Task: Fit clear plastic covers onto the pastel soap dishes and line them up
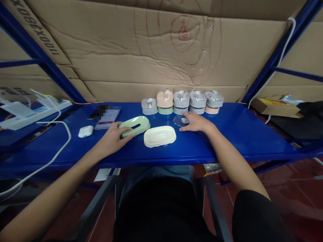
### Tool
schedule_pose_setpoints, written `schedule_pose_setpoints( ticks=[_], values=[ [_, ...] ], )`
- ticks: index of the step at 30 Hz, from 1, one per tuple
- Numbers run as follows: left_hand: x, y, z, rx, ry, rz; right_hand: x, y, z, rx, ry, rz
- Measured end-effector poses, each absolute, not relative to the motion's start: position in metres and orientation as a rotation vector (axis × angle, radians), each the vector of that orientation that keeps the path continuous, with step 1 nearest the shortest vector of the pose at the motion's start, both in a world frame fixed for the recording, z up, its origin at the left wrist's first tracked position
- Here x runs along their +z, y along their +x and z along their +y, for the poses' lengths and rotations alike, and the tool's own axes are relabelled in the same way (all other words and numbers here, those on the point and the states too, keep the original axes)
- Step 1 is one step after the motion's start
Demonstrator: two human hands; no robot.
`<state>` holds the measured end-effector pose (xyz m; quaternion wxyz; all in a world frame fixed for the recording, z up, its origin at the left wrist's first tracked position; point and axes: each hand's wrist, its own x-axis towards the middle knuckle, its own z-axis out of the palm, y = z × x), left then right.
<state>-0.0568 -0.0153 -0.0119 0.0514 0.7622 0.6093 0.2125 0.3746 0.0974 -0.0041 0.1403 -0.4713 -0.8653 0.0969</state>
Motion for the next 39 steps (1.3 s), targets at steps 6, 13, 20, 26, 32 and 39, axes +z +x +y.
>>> schedule_pose_setpoints(
  ticks=[6, 13, 20, 26, 32, 39],
  values=[
    [-0.003, -0.019, -0.029, 0.901, 2.371, 1.641, 0.003, 0.373, 0.095, 0.276, -1.277, -2.421],
    [-0.012, 0.034, -0.042, 0.732, 2.494, 1.356, 0.015, 0.361, 0.083, 0.319, -1.316, -2.354],
    [-0.002, 0.034, -0.026, 0.742, 2.362, 1.408, 0.013, 0.358, 0.081, 0.237, -1.206, -2.325],
    [0.013, 0.038, -0.010, 0.595, 2.361, 1.415, 0.021, 0.352, 0.069, 0.244, -1.197, -2.235],
    [0.008, 0.053, -0.002, 0.574, 2.402, 1.450, 0.028, 0.334, 0.052, 0.362, -0.844, -2.351],
    [-0.014, 0.059, 0.006, 0.817, 1.994, 1.243, 0.023, 0.318, 0.049, 0.516, -0.598, -2.553]
  ],
)
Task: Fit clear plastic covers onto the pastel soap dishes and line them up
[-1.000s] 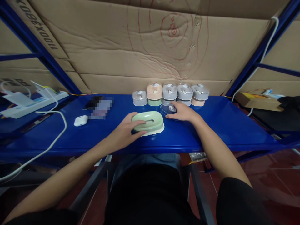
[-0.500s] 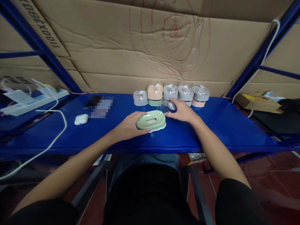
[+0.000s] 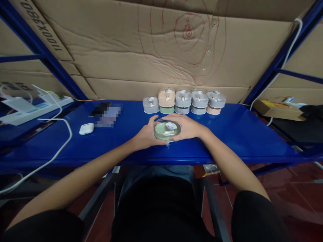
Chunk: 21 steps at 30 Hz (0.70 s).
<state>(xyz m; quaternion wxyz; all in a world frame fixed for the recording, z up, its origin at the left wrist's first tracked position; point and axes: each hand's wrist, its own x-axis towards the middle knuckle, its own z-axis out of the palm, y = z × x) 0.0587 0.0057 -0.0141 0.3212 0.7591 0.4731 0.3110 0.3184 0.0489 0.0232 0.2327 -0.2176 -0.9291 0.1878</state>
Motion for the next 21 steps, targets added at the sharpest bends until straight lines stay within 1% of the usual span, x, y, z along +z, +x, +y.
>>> schedule_pose_setpoints(
  ticks=[3, 7, 14, 21],
  values=[
    [-0.017, 0.054, 0.009, 0.789, 1.988, 1.169, 0.020, 0.316, 0.050, 0.562, -0.544, -2.591],
    [-0.017, 0.048, 0.011, 0.776, 2.121, 1.108, 0.017, 0.315, 0.050, 0.558, -0.511, -2.612],
    [-0.019, 0.041, 0.011, 0.786, 2.191, 1.052, 0.018, 0.314, 0.042, 0.488, -0.647, -2.703],
    [-0.025, 0.039, 0.017, 0.816, 2.090, 1.029, 0.020, 0.311, 0.040, 0.444, -0.720, -2.718]
  ],
)
